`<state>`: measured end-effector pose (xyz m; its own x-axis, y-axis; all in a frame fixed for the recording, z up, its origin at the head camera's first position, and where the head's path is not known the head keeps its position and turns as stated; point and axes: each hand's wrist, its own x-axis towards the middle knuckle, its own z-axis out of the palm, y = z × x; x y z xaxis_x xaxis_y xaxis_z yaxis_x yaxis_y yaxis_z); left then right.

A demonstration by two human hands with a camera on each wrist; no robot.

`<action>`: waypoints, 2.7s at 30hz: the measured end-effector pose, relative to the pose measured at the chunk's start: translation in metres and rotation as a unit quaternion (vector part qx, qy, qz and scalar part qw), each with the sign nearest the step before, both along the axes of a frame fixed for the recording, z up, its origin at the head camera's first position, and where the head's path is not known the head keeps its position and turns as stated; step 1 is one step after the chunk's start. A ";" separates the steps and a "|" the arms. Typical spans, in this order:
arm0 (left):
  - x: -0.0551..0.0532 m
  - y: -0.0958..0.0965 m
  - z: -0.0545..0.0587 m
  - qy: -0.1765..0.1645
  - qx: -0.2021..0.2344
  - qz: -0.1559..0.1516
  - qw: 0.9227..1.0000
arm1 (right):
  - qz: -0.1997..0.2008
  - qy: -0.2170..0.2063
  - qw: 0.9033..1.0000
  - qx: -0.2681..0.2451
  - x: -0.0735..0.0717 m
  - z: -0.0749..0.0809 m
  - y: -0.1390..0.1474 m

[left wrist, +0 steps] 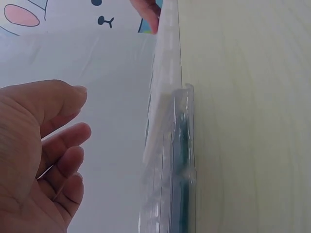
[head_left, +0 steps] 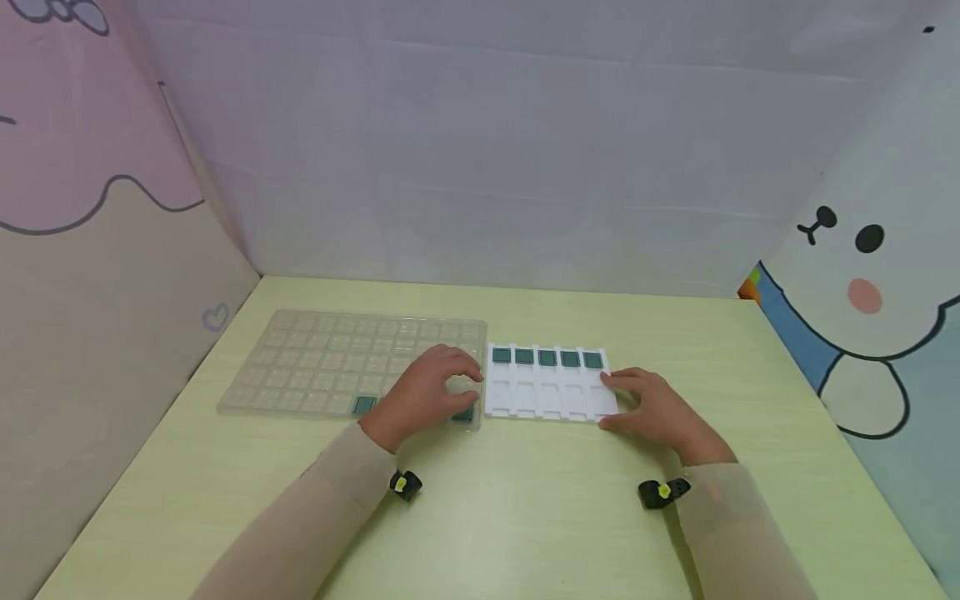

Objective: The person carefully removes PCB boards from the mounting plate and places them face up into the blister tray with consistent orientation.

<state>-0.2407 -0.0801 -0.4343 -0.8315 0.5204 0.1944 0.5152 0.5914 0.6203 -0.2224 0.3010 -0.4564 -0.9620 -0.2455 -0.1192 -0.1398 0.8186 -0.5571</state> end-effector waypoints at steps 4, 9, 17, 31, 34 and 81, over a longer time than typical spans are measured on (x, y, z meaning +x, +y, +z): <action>-0.001 0.012 0.000 0.000 0.007 -0.009 1.000 | 0.002 0.004 1.000 0.000 0.001 0.000 0.000; -0.004 0.028 0.001 0.005 0.009 -0.023 1.000 | -0.001 -0.001 1.000 0.000 0.001 0.000 0.000; -0.010 0.057 0.004 0.001 0.003 -0.050 0.999 | -0.003 -0.008 1.000 0.000 0.002 0.001 0.000; -0.021 0.105 0.002 0.027 -0.050 -0.061 0.997 | 0.002 -0.002 1.000 -0.001 0.000 0.004 0.001; -0.024 0.116 0.002 0.038 -0.057 -0.064 0.996 | 0.003 0.002 1.000 -0.006 0.000 0.004 0.002; -0.064 0.196 -0.014 0.100 -0.191 -0.018 0.976 | 0.016 0.025 1.000 -0.008 0.000 0.006 0.001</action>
<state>-0.3050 0.1156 -0.4478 -0.7769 0.6145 0.1371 0.6278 0.7392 0.2440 -0.2221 0.3016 -0.4501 -0.9583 -0.2777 -0.0677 -0.1934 0.8044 -0.5617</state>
